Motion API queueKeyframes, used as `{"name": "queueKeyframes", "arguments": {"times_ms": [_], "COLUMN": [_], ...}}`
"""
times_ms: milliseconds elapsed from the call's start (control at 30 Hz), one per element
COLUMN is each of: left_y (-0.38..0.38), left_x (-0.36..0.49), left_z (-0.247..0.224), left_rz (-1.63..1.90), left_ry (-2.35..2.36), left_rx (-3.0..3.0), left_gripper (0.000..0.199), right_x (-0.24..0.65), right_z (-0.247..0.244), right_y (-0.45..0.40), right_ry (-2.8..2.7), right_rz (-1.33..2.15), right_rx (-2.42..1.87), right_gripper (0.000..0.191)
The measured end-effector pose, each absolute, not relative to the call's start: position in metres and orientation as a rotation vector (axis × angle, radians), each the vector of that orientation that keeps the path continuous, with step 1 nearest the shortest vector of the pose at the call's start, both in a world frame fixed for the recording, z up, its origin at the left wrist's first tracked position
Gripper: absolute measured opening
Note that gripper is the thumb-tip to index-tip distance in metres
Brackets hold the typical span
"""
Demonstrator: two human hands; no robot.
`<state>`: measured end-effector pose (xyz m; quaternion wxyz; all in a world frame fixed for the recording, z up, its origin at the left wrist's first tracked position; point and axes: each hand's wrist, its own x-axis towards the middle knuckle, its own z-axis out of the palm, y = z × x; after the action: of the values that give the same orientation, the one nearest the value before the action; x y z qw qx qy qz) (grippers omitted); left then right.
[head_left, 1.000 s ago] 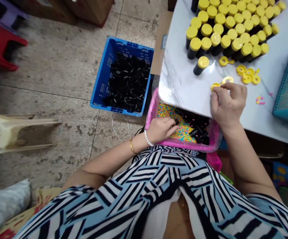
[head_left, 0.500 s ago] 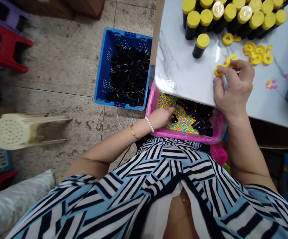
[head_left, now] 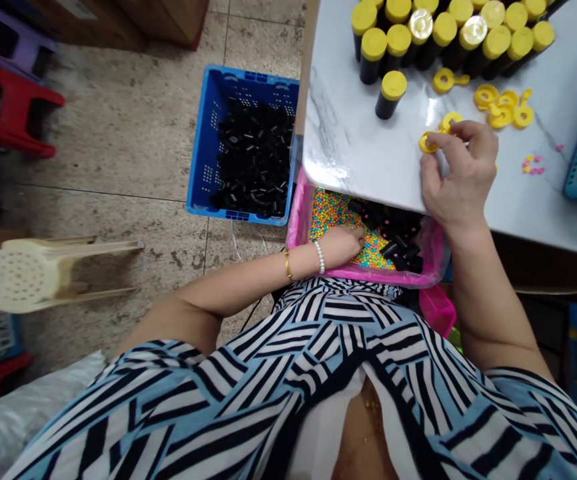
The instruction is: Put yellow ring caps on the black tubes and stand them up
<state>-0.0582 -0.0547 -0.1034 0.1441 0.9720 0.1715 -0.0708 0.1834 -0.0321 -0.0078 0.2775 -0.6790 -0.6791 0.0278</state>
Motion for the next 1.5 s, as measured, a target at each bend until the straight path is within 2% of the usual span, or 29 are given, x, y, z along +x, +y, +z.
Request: {"name": "queueKeyframes", "arguments": {"times_ms": [167, 300, 433, 533, 667, 867, 933, 1100, 1200, 1333, 1500], "left_y": [-0.053, -0.045, -0.042, -0.043, -0.039, -0.036, -0.04, -0.026, 0.004, 0.033, 0.031], "left_x": [-0.061, -0.067, -0.08, -0.09, -0.092, -0.087, -0.091, -0.091, -0.078, -0.061, -0.057], "left_z": [-0.102, -0.104, -0.094, -0.075, -0.052, -0.058, -0.054, -0.014, 0.0, -0.008, -0.025], "left_rz": [-0.085, -0.113, 0.155, 0.368, 0.601, 0.483, 0.549, 0.992, 1.176, 1.193, 1.184], "left_ry": [0.545, 0.483, 0.498, 0.489, 0.439, 0.394, 0.372, 0.47, 0.611, 0.782, 0.84], "left_rx": [2.806, 2.567, 2.272, 2.16, 2.126, 2.257, 2.163, 2.173, 2.326, 2.482, 2.543], "left_gripper": [0.031, 0.017, 0.035, 0.035, 0.038, 0.032, 0.031, 0.04, 0.035, 0.035, 0.034], "right_x": [0.184, 0.187, 0.195, 0.202, 0.212, 0.216, 0.213, 0.204, 0.198, 0.185, 0.178], "right_z": [-0.009, -0.011, -0.01, -0.011, -0.013, -0.011, -0.009, -0.002, 0.0, 0.0, -0.003], "right_y": [-0.032, -0.029, -0.033, -0.043, -0.055, -0.053, -0.051, -0.043, -0.046, -0.064, -0.081], "right_ry": [-1.797, -1.815, -1.827, -1.879, -1.909, -1.827, -1.834, -2.053, -2.134, -2.16, -2.259], "right_rz": [0.146, 0.09, -0.066, -0.19, -0.164, -0.14, -0.136, -0.214, -0.263, -0.251, -0.208], "right_rx": [-1.813, -1.777, -1.766, -1.726, -1.724, -1.751, -1.745, -1.7, -1.692, -1.682, -1.61], "right_gripper": [0.034, 0.033, 0.032, 0.042, 0.051, 0.042, 0.043, 0.067, 0.069, 0.072, 0.083]}}
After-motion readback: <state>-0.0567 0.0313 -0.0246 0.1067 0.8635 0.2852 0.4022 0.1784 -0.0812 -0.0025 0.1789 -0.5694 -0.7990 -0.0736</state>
